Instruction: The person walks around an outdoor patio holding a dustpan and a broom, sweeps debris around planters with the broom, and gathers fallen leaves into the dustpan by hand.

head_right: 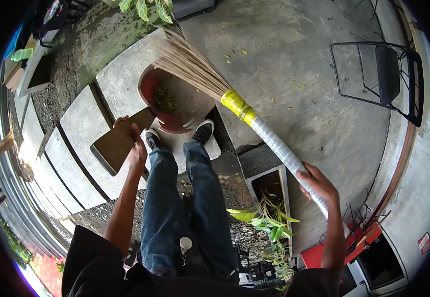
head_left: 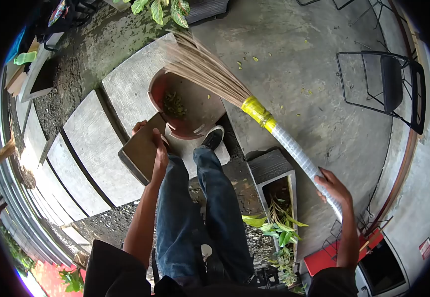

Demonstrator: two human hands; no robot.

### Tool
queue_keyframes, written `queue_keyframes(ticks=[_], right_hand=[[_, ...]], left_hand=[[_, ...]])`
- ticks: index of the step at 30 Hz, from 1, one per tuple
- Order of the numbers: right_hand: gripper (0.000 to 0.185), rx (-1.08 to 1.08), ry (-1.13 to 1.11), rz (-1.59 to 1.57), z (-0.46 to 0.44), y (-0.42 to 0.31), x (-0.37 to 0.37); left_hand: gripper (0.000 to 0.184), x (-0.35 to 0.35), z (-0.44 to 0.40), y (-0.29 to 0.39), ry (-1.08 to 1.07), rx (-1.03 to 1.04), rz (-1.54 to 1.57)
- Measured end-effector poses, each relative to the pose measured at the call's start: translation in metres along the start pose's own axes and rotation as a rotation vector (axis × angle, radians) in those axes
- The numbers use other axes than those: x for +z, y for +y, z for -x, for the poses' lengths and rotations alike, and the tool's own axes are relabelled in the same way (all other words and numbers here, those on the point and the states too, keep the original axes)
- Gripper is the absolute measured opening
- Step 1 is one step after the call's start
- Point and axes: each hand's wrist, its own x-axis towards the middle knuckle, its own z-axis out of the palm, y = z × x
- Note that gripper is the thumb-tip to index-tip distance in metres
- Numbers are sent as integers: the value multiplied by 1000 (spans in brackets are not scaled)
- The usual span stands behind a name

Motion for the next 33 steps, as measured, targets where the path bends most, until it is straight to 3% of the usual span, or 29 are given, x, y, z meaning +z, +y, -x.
queue_keyframes(ticks=[3, 5, 12, 14, 18, 22, 31, 33], right_hand=[[35, 27, -92, 155, -28, -44, -25], [47, 69, -38, 260, -42, -71, -43], [42, 128, 171, 101, -45, -106, -122], [42, 118, 128, 69, -38, -104, -138], [45, 120, 17, -73, -40, -83, -156], [48, 168, -62, -265, -50, -54, -166], [51, 236, -119, -590, -29, 31, -126], [55, 242, -237, -744, -22, 66, -115]], left_hand=[[30, -10, 0, -24, -54, 34, -155], [30, -7, -2, -27, -37, 55, -118], [31, -8, -7, -31, -19, 118, -159], [31, -4, -4, -25, -37, 118, -109], [28, 3, -1, -15, -36, 185, -225], [30, 7, -3, -9, -42, 36, -190], [30, 5, -11, -17, -51, 34, -171], [30, 7, -16, -20, -50, 56, -152]])
